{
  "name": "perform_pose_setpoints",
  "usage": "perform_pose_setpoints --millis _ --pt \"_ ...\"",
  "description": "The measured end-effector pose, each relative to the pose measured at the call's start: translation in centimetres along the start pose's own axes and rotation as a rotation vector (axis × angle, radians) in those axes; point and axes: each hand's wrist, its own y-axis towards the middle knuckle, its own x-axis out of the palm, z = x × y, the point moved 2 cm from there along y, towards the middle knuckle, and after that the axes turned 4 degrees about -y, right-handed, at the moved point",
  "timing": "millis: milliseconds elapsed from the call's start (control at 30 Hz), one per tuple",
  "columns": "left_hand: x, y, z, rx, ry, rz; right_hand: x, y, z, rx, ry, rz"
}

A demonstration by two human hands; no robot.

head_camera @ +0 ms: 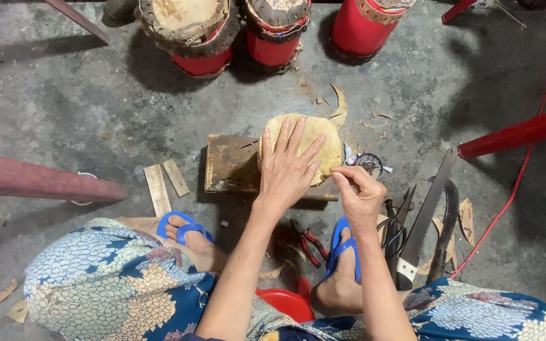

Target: Trimming the edges of a circular leather drum skin using scissors while working on the floor.

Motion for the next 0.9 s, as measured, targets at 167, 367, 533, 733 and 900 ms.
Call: perform_pose_setpoints --millis 167,367,533,733,900 --pt "-0.1 -0.1 0.0 0.006 0.004 0.007 0.3 0.1 -0.7 -0.043 -0.055 0.003" --pt "-0.1 -0.2 0.0 0.009 0.011 0.019 0.4 0.3 -1.6 -0.106 -0.123 0.022" --pt "0.0 -0.1 0.0 0.031 0.026 0.041 0.7 0.3 -1.6 -0.172 -0.17 0.012" --pt "1.0 -0.1 0.7 0.055 -0.07 0.055 0.7 0.5 -1.4 -0.196 -0.201 -0.004" --pt "-0.3 -0.5 0.9 0.101 -0.237 0.144 0.6 0.4 -1.3 -0.225 -0.244 0.01"
